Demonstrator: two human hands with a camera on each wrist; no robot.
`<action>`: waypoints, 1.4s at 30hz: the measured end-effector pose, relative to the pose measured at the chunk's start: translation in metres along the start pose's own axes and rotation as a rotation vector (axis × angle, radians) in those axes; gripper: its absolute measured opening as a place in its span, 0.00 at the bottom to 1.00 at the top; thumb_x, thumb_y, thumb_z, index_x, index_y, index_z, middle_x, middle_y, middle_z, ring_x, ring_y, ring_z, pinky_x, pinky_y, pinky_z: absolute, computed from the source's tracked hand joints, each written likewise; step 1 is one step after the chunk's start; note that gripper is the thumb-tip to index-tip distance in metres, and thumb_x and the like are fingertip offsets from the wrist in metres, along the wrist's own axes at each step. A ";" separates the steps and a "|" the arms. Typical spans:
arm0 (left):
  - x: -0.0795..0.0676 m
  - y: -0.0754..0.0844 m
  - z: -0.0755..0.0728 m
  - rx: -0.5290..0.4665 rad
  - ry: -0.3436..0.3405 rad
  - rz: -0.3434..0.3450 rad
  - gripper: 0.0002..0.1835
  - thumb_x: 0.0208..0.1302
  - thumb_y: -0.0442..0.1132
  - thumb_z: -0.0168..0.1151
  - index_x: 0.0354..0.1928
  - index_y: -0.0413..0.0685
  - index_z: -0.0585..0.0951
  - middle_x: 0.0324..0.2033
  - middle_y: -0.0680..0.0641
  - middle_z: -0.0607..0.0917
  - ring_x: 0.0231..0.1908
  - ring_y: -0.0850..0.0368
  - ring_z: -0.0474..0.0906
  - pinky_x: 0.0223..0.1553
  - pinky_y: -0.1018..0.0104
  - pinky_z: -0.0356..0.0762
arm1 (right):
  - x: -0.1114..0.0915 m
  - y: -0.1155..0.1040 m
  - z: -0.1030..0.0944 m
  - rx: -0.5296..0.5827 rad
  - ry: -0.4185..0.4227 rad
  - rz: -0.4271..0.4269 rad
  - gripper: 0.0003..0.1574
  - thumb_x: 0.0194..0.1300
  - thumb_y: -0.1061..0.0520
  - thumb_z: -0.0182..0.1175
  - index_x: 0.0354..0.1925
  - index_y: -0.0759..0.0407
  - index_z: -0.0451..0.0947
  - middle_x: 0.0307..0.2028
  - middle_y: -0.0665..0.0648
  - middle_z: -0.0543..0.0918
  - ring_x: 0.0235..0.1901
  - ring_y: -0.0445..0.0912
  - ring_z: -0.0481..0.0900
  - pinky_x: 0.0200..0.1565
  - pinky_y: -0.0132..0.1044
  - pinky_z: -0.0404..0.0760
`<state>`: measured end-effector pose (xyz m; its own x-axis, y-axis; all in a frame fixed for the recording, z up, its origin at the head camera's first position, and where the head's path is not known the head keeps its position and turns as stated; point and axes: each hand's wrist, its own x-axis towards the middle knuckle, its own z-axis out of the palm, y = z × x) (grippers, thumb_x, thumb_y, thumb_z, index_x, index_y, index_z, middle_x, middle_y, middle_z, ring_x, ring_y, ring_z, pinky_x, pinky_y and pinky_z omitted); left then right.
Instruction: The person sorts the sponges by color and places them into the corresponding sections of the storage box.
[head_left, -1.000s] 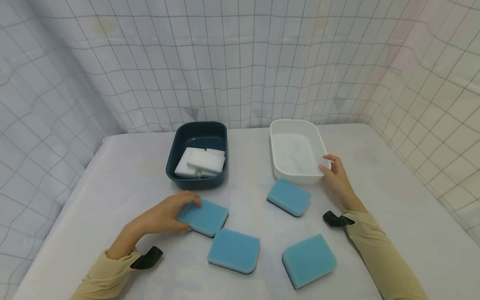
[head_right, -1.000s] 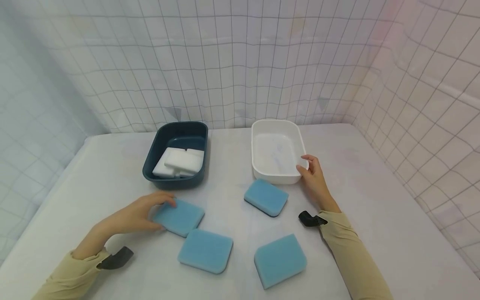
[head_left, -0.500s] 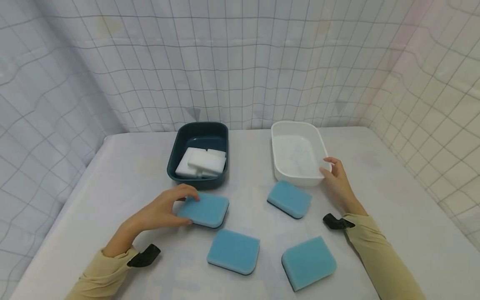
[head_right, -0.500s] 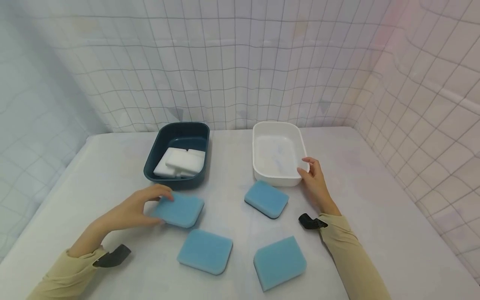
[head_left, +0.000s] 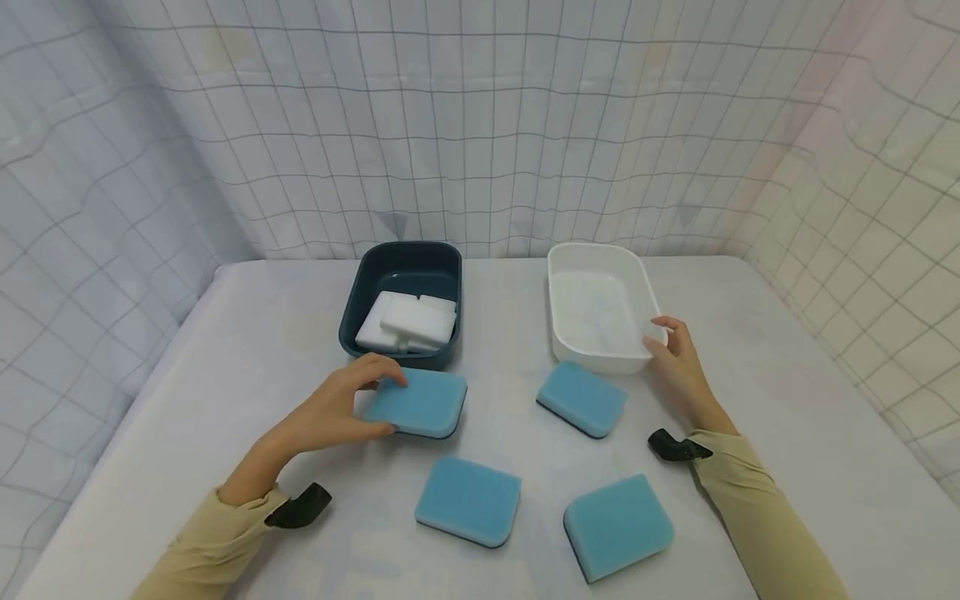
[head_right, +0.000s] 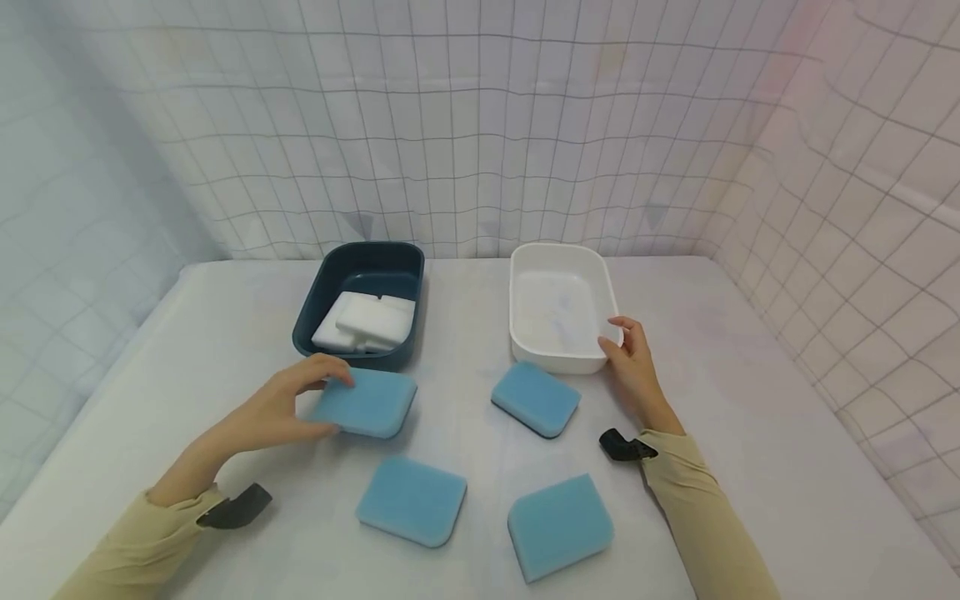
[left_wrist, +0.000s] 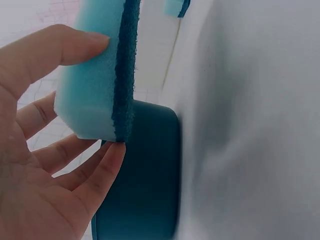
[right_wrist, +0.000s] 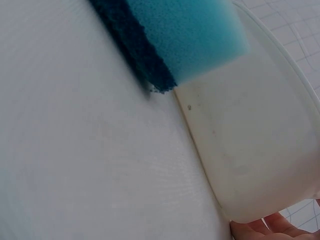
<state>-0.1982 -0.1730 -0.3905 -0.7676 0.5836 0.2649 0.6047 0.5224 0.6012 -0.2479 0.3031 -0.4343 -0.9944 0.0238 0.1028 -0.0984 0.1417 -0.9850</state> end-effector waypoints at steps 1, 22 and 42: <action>0.002 0.001 0.000 -0.001 0.004 0.001 0.27 0.45 0.35 0.73 0.48 0.59 0.75 0.50 0.56 0.75 0.51 0.66 0.68 0.51 0.63 0.75 | 0.000 0.000 0.000 0.005 0.004 0.001 0.18 0.71 0.55 0.47 0.55 0.40 0.58 0.67 0.69 0.53 0.48 0.33 0.68 0.44 0.18 0.71; 0.043 0.015 0.007 -0.006 -0.026 0.072 0.25 0.45 0.36 0.73 0.48 0.55 0.76 0.50 0.51 0.76 0.48 0.60 0.70 0.50 0.62 0.75 | -0.001 0.006 0.004 0.011 0.019 -0.002 0.18 0.71 0.57 0.46 0.56 0.44 0.58 0.64 0.65 0.56 0.49 0.36 0.70 0.45 0.21 0.71; 0.085 0.028 0.020 -0.100 -0.015 0.048 0.24 0.48 0.36 0.71 0.50 0.50 0.76 0.53 0.45 0.74 0.52 0.50 0.72 0.55 0.50 0.75 | 0.001 0.004 0.000 -0.040 0.023 0.022 0.18 0.72 0.56 0.45 0.57 0.41 0.58 0.70 0.67 0.52 0.52 0.39 0.68 0.44 0.20 0.72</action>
<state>-0.2425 -0.0964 -0.3662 -0.7348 0.6161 0.2838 0.6155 0.4297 0.6607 -0.2494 0.3036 -0.4380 -0.9952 0.0503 0.0845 -0.0741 0.1803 -0.9808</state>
